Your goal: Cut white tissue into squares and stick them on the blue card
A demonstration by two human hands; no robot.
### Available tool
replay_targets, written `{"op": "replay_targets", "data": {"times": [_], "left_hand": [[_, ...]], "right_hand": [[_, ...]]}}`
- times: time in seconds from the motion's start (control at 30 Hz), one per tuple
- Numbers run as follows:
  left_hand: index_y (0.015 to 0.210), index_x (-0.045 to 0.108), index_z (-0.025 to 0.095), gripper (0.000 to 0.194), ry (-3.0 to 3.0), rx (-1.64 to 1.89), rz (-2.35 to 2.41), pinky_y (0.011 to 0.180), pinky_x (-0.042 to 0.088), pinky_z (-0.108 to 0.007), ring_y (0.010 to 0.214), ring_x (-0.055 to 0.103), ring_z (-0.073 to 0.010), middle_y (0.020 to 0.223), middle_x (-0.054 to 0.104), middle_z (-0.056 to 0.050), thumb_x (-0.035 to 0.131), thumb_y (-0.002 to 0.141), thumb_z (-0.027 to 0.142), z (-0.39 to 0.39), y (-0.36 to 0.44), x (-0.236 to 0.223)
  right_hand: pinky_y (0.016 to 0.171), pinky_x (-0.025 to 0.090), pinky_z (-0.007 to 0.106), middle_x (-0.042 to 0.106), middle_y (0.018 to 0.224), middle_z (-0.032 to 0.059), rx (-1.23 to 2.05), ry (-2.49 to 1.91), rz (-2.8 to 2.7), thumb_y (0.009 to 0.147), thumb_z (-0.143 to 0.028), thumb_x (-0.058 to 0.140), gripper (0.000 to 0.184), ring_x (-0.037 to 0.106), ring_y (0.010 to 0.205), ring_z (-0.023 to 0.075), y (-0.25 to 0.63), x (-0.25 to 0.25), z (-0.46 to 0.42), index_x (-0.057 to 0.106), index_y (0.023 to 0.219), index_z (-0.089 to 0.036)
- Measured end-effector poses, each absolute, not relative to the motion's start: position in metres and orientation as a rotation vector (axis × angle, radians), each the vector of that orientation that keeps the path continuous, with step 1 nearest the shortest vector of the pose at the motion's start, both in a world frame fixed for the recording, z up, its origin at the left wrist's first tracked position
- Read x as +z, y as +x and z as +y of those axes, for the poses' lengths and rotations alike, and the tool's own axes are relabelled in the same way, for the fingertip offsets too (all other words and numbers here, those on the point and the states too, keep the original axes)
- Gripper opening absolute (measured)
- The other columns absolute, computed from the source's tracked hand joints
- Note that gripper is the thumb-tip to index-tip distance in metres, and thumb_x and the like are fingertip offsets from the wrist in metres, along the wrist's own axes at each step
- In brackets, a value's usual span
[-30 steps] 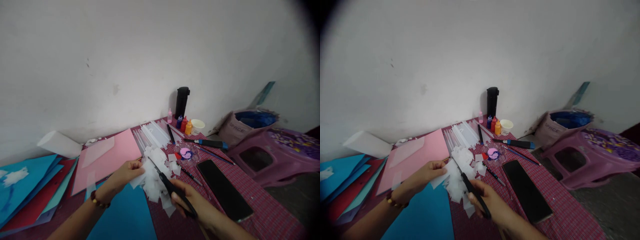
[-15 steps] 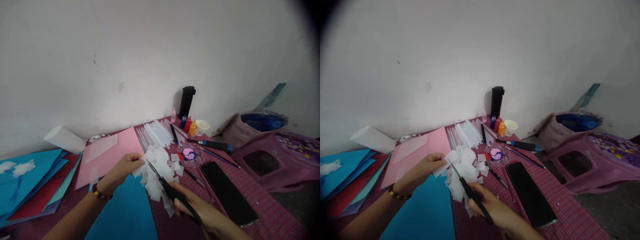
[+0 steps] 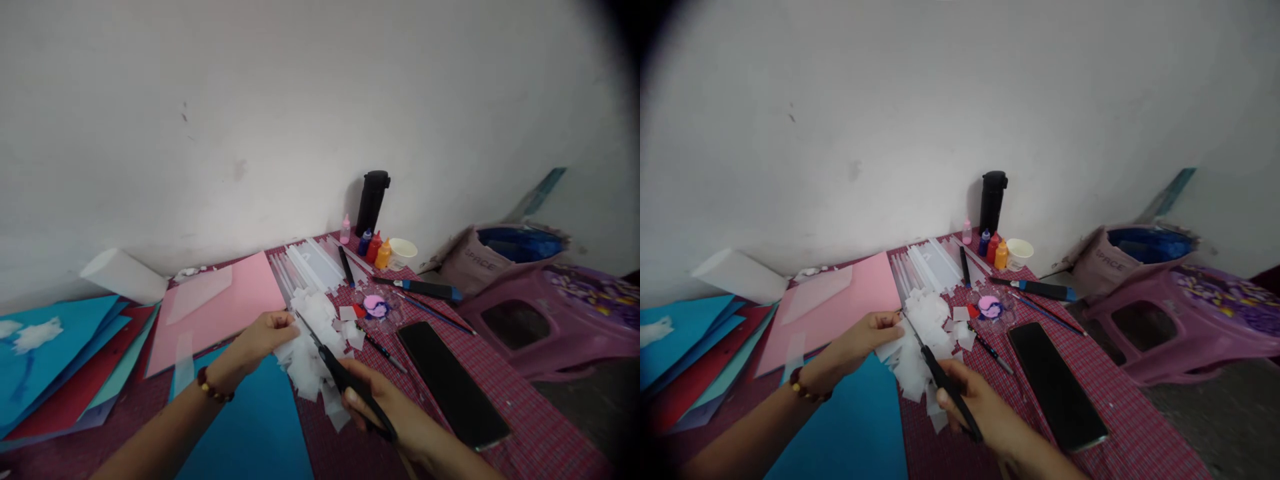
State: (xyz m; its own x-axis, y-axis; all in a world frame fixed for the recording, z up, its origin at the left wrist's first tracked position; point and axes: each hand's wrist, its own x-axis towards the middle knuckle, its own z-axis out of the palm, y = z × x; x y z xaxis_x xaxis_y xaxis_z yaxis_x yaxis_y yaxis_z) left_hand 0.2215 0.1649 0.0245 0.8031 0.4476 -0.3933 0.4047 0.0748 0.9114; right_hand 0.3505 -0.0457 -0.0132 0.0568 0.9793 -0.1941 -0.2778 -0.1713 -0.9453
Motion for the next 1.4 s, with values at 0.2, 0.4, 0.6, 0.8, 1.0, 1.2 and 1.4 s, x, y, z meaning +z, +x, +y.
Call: {"op": "replay_targets", "data": {"times": [0.2,0.4,0.6,0.8,1.0,1.2,1.4], "left_hand": [[0.064,0.048,0.018,0.018,1.579,0.019,0.738,0.046,0.024,-0.021,0.046,0.035,-0.0066,0.054,0.042,0.007,0.06,0.068,0.032,0.17,0.21,0.023],[0.06,0.046,0.019,0.016,1.597,0.215,0.839,0.046,0.023,-0.022,0.044,0.031,-0.0063,0.048,0.039,0.008,0.056,0.069,0.025,0.18,0.206,0.033],[0.061,0.046,0.018,0.017,1.56,0.21,0.776,0.045,0.023,-0.021,0.044,0.032,-0.0056,0.051,0.042,0.008,0.058,0.07,0.025,0.178,0.211,0.035],[0.062,0.049,0.017,0.015,1.513,0.25,0.743,0.046,0.027,-0.021,0.045,0.036,-0.0059,0.052,0.046,0.006,0.06,0.068,0.026,0.17,0.218,0.025],[0.059,0.049,0.017,0.012,1.407,0.415,0.752,0.05,0.031,-0.021,0.05,0.043,-0.0071,0.055,0.05,0.004,0.057,0.066,0.02,0.171,0.216,0.031],[0.062,0.053,0.016,0.008,1.419,0.245,0.727,0.048,0.03,-0.02,0.047,0.039,-0.0058,0.055,0.049,0.005,0.059,0.064,0.02,0.168,0.215,0.019],[0.061,0.053,0.016,0.013,1.44,0.187,0.667,0.047,0.031,-0.021,0.047,0.039,-0.0063,0.055,0.049,0.004,0.062,0.063,0.025,0.161,0.221,0.014]], "right_hand": [[0.048,0.027,0.022,0.046,0.068,-0.0043,1.361,-1.204,-0.802,0.076,-0.066,0.059,0.063,0.038,0.05,0.0077,0.352,-0.015,-0.047,0.054,0.118,-0.019],[0.068,0.036,0.03,0.055,0.085,0.0017,1.424,-1.206,-0.767,0.08,-0.06,0.06,0.059,0.048,0.07,0.015,0.357,-0.011,-0.054,0.053,0.126,-0.025],[0.064,0.034,0.028,0.052,0.086,0.003,1.465,-1.196,-0.889,0.08,-0.061,0.057,0.06,0.045,0.068,0.0138,0.355,-0.006,-0.05,0.055,0.124,-0.021],[0.061,0.032,0.027,0.051,0.083,0.0027,1.485,-1.188,-0.851,0.081,-0.061,0.056,0.061,0.044,0.064,0.0118,0.357,-0.011,-0.052,0.053,0.124,-0.018],[0.062,0.032,0.027,0.051,0.084,0.003,1.479,-1.139,-0.888,0.083,-0.058,0.056,0.058,0.045,0.067,0.0127,0.358,-0.014,-0.057,0.052,0.126,-0.018],[0.058,0.031,0.026,0.051,0.084,0.0031,1.49,-1.171,-0.911,0.081,-0.062,0.055,0.062,0.045,0.063,0.0116,0.355,-0.011,-0.053,0.053,0.121,-0.016],[0.052,0.028,0.023,0.048,0.077,0.0006,1.433,-1.148,-0.914,0.081,-0.064,0.054,0.062,0.041,0.056,0.0088,0.354,-0.013,-0.049,0.054,0.118,-0.015]]}}
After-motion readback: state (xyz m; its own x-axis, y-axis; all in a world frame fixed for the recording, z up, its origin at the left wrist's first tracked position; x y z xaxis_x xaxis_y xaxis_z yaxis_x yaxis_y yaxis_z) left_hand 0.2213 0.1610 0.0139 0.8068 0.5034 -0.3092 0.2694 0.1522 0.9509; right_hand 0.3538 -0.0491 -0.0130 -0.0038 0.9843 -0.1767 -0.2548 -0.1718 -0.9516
